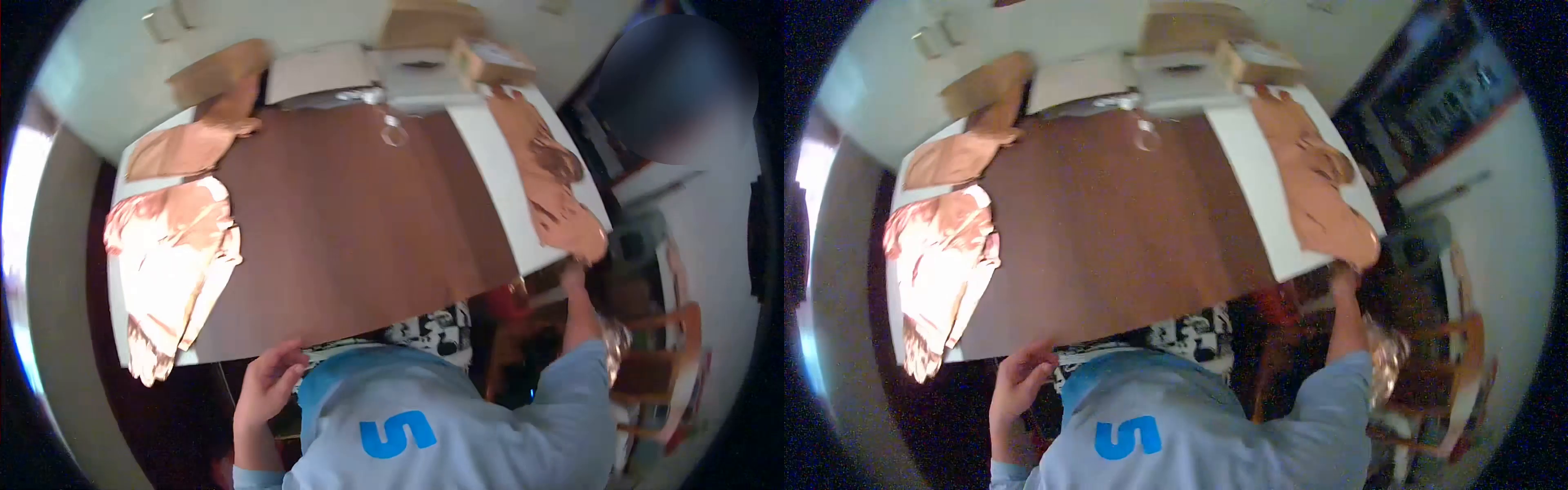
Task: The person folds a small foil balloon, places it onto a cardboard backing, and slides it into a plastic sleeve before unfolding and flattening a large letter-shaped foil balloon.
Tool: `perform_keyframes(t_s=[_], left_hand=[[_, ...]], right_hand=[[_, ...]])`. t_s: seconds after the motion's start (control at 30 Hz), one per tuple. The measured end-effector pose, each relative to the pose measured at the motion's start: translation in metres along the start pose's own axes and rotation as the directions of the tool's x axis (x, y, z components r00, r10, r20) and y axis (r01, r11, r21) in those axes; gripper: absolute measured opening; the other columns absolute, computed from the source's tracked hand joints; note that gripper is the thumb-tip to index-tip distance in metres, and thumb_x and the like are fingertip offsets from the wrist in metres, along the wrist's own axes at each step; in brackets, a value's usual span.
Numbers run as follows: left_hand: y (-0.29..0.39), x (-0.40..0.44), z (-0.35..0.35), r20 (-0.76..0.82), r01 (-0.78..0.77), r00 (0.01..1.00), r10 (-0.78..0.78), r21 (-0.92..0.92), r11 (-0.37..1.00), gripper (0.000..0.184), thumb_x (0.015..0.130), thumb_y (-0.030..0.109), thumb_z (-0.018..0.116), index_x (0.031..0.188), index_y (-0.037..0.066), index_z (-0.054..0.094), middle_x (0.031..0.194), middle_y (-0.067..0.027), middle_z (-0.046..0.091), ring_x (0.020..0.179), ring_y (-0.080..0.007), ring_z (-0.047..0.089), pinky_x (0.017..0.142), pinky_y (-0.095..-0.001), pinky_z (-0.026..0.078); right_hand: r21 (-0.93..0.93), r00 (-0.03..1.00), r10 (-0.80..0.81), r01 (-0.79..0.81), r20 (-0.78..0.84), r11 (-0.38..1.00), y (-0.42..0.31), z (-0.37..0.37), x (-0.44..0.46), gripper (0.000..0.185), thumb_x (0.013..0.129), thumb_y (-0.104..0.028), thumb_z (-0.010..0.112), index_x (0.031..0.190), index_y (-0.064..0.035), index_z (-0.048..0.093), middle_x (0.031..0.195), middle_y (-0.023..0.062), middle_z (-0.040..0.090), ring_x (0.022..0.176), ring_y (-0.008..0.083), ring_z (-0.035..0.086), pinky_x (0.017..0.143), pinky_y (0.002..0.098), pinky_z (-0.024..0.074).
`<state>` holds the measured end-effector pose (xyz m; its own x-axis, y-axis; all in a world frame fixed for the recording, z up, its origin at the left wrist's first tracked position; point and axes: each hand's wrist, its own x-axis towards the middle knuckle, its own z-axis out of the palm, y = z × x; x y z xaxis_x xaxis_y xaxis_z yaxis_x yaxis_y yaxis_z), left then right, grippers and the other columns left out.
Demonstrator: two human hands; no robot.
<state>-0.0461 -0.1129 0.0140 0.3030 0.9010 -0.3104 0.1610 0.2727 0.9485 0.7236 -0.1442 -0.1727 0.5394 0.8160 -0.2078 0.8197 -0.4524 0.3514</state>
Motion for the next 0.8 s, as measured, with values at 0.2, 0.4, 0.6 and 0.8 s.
perform_keyframes(t_s=[0.2,0.4,0.6,0.8], left_hand=[[0.010,-0.004,-0.009,-0.125,-0.035,0.992,0.033,-0.013,0.999,0.033,0.095,0.005,0.066,0.127,0.000,0.061,0.098,-0.0073,0.071,0.089,-0.0112,0.066,0.078,-0.0263,0.054],[0.042,-0.009,-0.073,-0.608,0.072,0.761,0.227,0.426,0.902,0.011,0.090,0.005,0.070,0.099,-0.001,0.070,0.088,-0.0070,0.070,0.081,-0.0141,0.065,0.076,-0.0299,0.053],[0.014,0.011,-0.172,-0.628,0.272,0.690,0.361,0.686,0.675,0.027,0.076,0.015,0.082,0.098,0.003,0.070,0.108,-0.0158,0.062,0.100,-0.0310,0.061,0.085,-0.0415,0.050],[0.003,0.027,-0.199,-0.562,0.194,0.693,0.451,0.748,0.634,0.012,0.082,0.015,0.075,0.088,0.004,0.071,0.088,-0.0124,0.065,0.094,-0.0300,0.062,0.079,-0.0414,0.048]], right_hand=[[-0.078,0.951,0.011,0.014,0.309,0.997,-0.050,0.008,0.028,0.044,0.090,-0.025,0.063,0.126,0.0007,0.058,0.128,0.0210,0.060,0.121,0.0340,0.055,0.104,0.0432,0.0429],[-0.050,0.810,-0.160,0.227,0.565,0.973,-0.086,-0.007,0.006,0.038,0.094,-0.029,0.059,0.122,-0.0040,0.062,0.120,0.0187,0.064,0.113,0.0318,0.060,0.098,0.0414,0.0470],[0.334,0.339,-0.562,0.539,0.755,0.773,-0.179,-0.104,-0.107,0.034,0.099,-0.034,0.055,0.119,-0.0086,0.066,0.113,0.0164,0.069,0.105,0.0297,0.065,0.092,0.0395,0.0512],[0.709,-0.075,-0.933,0.672,0.351,0.213,-0.266,-0.299,-0.180,0.030,0.099,-0.033,0.057,0.105,-0.0066,0.070,0.097,0.0153,0.072,0.090,0.0289,0.070,0.080,0.0396,0.0549]])
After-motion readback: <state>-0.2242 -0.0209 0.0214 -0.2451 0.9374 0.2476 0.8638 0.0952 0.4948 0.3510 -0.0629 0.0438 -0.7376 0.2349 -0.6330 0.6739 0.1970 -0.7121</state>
